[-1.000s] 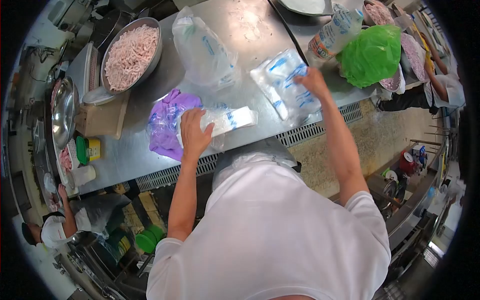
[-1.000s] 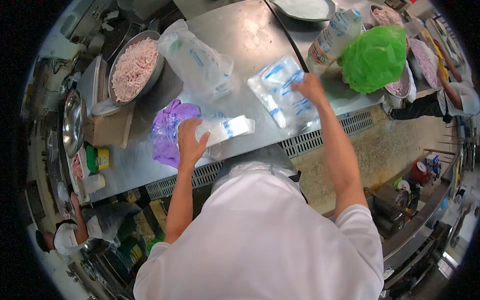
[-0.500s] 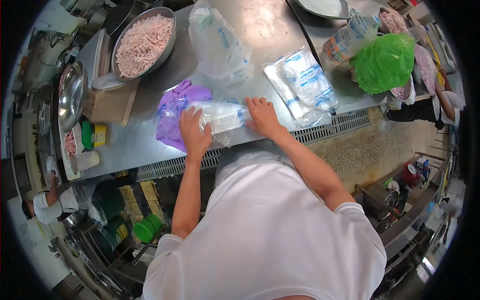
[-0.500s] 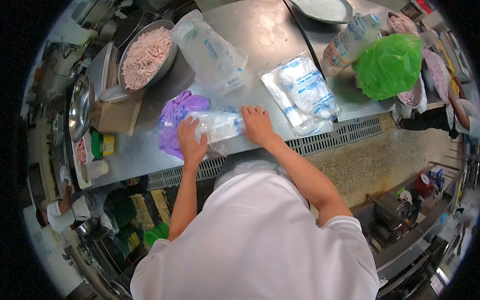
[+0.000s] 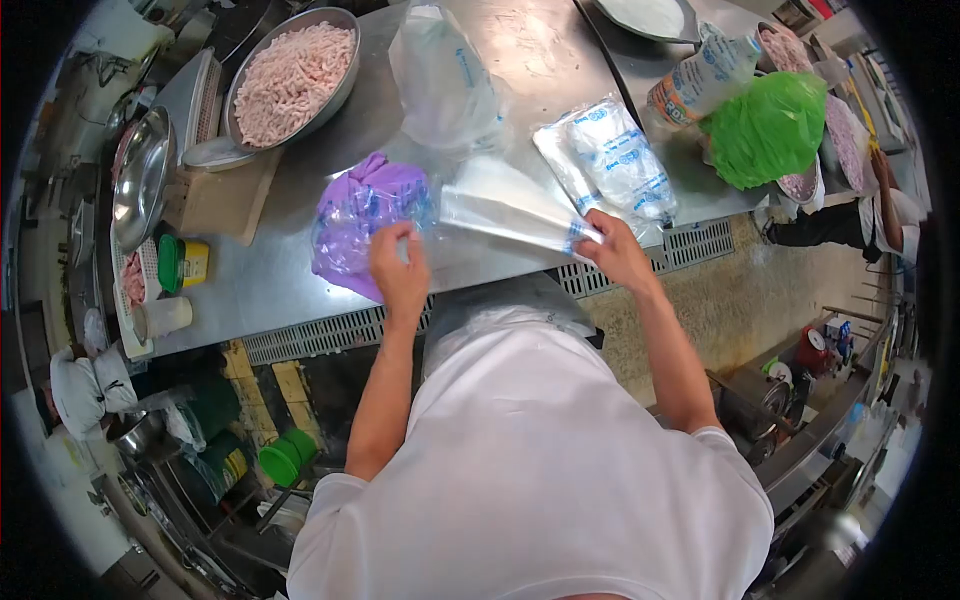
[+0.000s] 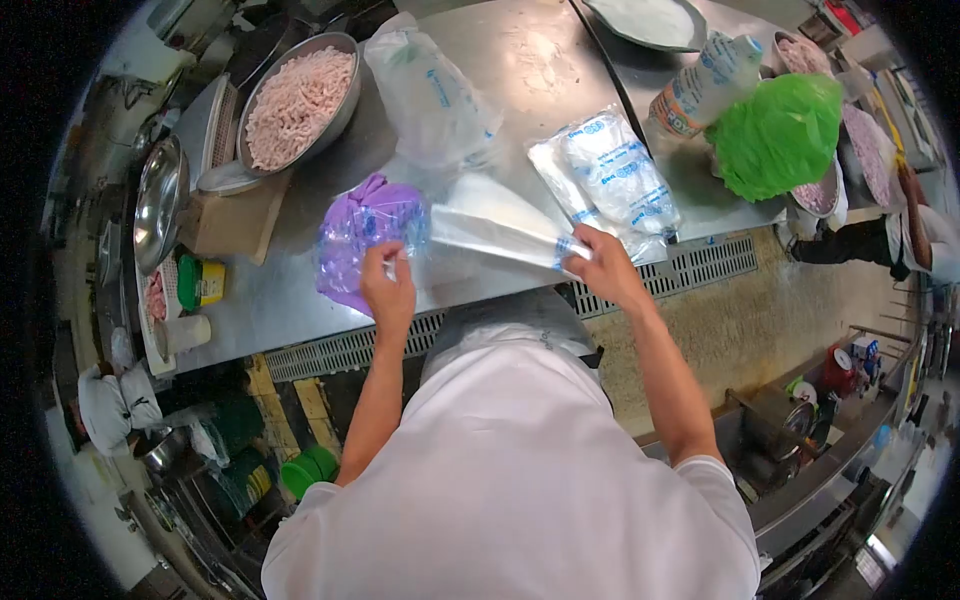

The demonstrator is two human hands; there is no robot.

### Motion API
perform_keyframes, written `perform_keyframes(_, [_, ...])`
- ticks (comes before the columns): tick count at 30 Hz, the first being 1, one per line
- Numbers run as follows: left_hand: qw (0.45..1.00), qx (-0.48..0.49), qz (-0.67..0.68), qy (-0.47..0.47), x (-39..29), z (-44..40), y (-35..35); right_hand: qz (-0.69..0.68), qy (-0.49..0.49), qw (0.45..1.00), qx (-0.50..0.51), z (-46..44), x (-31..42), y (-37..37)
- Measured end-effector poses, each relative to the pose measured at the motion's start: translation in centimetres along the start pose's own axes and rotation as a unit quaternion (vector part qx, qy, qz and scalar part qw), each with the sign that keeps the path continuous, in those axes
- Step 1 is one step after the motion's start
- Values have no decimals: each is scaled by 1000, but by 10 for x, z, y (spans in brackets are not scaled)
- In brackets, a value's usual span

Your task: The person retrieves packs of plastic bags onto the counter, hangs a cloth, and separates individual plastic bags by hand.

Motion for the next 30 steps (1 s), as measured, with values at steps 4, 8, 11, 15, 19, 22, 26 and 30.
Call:
perform_keyframes(4, [873,316,263,-262,-33,26,43,7,-1,995,-98,37,43,3])
perform_keyframes(8, [807,260,422,-320,-84,37,62,4,-132,981,-140,68,48,25])
perform_keyframes(11, [733,284,459,-414,-82,36,81,12,-72,994,-87,83,48,33])
perform_keyframes(15, [763,309,396,-406,-78,59,92,-45,18,988,-146,84,10,23])
perform_keyframes(19, [734,374,399,-402,-89,69,94,-125,131,977,-116,77,-15,9])
perform_keyframes(22, [699,376,449,-410,-95,67,95,-332,228,913,-62,76,-16,-1])
perform_keyframes(26, [670,411,461,-411,-99,73,100,-269,181,945,-42,78,-8,-15])
perform_keyframes(30, [641,455,453,-421,-104,81,106,-317,125,937,-81,79,12,-36])
Point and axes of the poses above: each hand's wrist, its own z-axis away from the middle knuckle, its own y-axis out of the palm, x = y × z, the point moved 4 cm from there along -z, towards the middle knuckle, and after that the axes turned 12 degrees about -x, right-handed, at the moved point
